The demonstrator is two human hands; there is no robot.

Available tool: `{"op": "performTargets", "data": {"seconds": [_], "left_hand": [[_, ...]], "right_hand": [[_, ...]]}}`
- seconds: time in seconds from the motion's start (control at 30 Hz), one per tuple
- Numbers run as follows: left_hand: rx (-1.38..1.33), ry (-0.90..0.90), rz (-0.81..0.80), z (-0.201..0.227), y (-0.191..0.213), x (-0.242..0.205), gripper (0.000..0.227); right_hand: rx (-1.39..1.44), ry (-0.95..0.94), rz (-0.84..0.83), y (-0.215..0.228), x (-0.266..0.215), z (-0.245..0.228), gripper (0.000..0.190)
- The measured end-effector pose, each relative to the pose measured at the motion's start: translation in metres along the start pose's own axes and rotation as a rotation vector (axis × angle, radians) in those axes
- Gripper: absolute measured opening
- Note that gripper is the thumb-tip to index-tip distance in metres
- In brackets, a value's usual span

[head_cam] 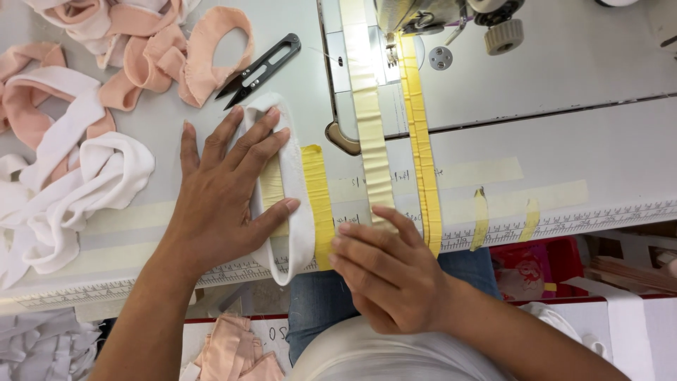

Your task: Preparing and trimming fabric strips to specific lengths using table guides and scissors

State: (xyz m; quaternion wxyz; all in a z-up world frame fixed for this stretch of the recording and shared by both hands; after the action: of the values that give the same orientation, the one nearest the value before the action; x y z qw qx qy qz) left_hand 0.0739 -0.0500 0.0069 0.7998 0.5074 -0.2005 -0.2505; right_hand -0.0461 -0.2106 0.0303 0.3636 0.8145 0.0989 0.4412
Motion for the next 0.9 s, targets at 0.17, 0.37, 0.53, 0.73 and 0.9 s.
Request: {"op": "performTargets", "data": {"seconds": [0.17,0.37,0.53,0.73,0.9], "left_hand": [[0.007,0.001,0.000,0.000,0.000,0.000,0.071],[-0.005,-0.002,0.014,-0.001,0.000,0.000,0.069],[-0.001,0.011,-0.008,-0.002,-0.002,-0.002,0.073],[0.001,0.005,0.004,-0.001,-0.001,-0.001,0.071],[0.003,-0.005,0.018,-0.002,-0.002,-0.002,0.070]], "right_hand": [[-0.007,-0.006,0.001,0.003,0.021,-0.007,0.028],[-0.115,0.023,0.013,-0.016,0.018,-0.027,0.022],[-0.315,0.136,0.077,-0.034,0.025,-0.035,0.014],[-0.081,0.196,0.000,-0.042,0.030,-0.050,0.016],[-0.072,0.183,-0.024,-0.047,0.030,-0.048,0.018]]}}
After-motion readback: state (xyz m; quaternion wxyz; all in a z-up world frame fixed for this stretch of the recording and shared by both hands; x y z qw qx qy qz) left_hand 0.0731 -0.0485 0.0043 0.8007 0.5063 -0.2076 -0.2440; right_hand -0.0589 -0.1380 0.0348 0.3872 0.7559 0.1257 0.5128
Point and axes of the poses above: each hand's wrist, its own x-axis towards the middle knuckle, its own y-axis out of the back of the hand, z = x × y, the point moved 8 cm from there along x, towards the middle knuckle, and after that the axes turned 6 degrees about -x, right-handed, at the moved point
